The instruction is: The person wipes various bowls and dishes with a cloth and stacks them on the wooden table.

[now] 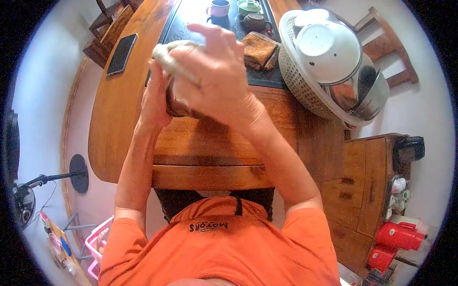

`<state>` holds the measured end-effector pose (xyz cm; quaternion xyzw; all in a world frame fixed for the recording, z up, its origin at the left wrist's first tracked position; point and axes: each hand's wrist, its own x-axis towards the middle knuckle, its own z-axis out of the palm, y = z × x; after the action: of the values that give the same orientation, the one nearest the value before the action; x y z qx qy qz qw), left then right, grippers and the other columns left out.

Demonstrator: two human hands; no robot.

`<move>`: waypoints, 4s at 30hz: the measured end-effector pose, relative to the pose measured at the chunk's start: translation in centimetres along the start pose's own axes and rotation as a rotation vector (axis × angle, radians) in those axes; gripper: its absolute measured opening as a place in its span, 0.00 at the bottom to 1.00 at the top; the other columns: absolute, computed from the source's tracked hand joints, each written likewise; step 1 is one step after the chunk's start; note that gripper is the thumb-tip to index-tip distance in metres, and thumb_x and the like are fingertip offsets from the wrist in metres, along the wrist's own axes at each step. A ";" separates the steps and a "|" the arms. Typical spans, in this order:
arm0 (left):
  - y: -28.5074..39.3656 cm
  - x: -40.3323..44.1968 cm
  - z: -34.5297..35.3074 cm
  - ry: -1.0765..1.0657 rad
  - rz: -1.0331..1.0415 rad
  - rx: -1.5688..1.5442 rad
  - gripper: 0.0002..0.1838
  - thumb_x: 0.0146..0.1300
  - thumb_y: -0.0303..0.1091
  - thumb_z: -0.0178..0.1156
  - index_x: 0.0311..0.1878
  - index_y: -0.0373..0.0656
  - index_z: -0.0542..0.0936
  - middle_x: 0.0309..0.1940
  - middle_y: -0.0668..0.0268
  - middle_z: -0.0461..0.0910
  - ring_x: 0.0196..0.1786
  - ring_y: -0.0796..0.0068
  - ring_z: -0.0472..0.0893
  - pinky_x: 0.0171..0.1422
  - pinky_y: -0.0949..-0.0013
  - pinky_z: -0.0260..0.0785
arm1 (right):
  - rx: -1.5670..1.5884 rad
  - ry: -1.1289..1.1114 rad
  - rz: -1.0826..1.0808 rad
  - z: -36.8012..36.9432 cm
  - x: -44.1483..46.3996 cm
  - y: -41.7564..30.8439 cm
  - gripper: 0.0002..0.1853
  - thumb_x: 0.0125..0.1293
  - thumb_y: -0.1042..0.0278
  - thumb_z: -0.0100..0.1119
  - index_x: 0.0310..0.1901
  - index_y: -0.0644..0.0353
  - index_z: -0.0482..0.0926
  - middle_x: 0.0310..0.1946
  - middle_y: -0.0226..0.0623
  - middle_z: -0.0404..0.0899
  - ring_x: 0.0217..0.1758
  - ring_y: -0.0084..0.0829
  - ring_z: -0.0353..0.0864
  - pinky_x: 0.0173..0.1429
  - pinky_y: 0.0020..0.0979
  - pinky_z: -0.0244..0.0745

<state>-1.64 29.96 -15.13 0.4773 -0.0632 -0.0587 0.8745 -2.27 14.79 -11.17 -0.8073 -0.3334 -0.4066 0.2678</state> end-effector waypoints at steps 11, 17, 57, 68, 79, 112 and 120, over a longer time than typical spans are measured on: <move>-0.6 1.9 -4.9 -0.379 -0.200 -0.621 0.34 0.75 0.59 0.54 0.63 0.33 0.76 0.59 0.53 0.82 0.59 0.61 0.82 0.66 0.53 0.76 | 1.033 0.101 0.921 -0.7 -3.2 3.8 0.22 0.75 0.59 0.59 0.65 0.61 0.75 0.40 0.25 0.82 0.32 0.13 0.77 0.34 0.19 0.77; -1.4 2.8 -5.5 -0.289 -0.221 -0.752 0.33 0.75 0.58 0.54 0.63 0.33 0.76 0.60 0.52 0.81 0.61 0.59 0.81 0.70 0.50 0.73 | 0.785 -0.011 0.902 0.4 -5.4 2.4 0.41 0.70 0.45 0.65 0.74 0.63 0.62 0.58 0.47 0.69 0.55 0.29 0.77 0.48 0.30 0.83; 0.3 1.2 -2.0 -0.127 -0.106 -0.653 0.25 0.78 0.55 0.51 0.50 0.40 0.80 0.43 0.59 0.86 0.44 0.66 0.87 0.51 0.58 0.83 | 0.075 -0.005 0.179 1.0 -5.1 -0.6 0.44 0.61 0.50 0.73 0.72 0.65 0.65 0.68 0.56 0.65 0.71 0.51 0.65 0.72 0.50 0.63; 0.2 -4.4 -0.5 0.048 -0.012 -0.215 0.34 0.80 0.63 0.38 0.64 0.39 0.73 0.59 0.60 0.79 0.62 0.64 0.79 0.64 0.59 0.77 | -0.022 0.006 -0.082 0.6 -2.9 -4.5 0.34 0.51 0.59 0.75 0.61 0.56 0.78 0.64 0.46 0.73 0.64 0.49 0.72 0.66 0.49 0.64; 1.9 -8.0 0.1 -0.200 0.016 -0.157 0.19 0.76 0.44 0.60 0.54 0.35 0.79 0.43 0.64 0.85 0.41 0.79 0.84 0.44 0.72 0.81 | 0.770 -0.055 0.796 -2.9 -2.8 0.1 0.31 0.64 0.51 0.68 0.61 0.67 0.75 0.38 0.37 0.83 0.36 0.22 0.83 0.33 0.22 0.79; -1.4 12.8 -6.4 -0.602 0.736 1.921 0.11 0.71 0.36 0.61 0.36 0.40 0.75 0.34 0.56 0.78 0.42 0.51 0.80 0.45 0.51 0.73 | 0.061 -0.108 0.270 1.9 -10.1 6.5 0.28 0.56 0.59 0.73 0.57 0.57 0.77 0.41 0.41 0.80 0.43 0.45 0.83 0.45 0.42 0.82; -1.0 11.8 -5.1 -0.561 0.751 2.047 0.18 0.69 0.48 0.64 0.38 0.41 0.77 0.36 0.60 0.80 0.43 0.57 0.82 0.49 0.54 0.76 | 0.068 -0.141 0.294 1.8 -10.3 6.4 0.29 0.57 0.57 0.73 0.58 0.59 0.77 0.43 0.43 0.80 0.45 0.45 0.84 0.48 0.42 0.83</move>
<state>10.77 31.70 -18.08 0.8910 -0.4156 0.1825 -0.0116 -1.15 8.65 -21.76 -0.8644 -0.2430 -0.2940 0.3275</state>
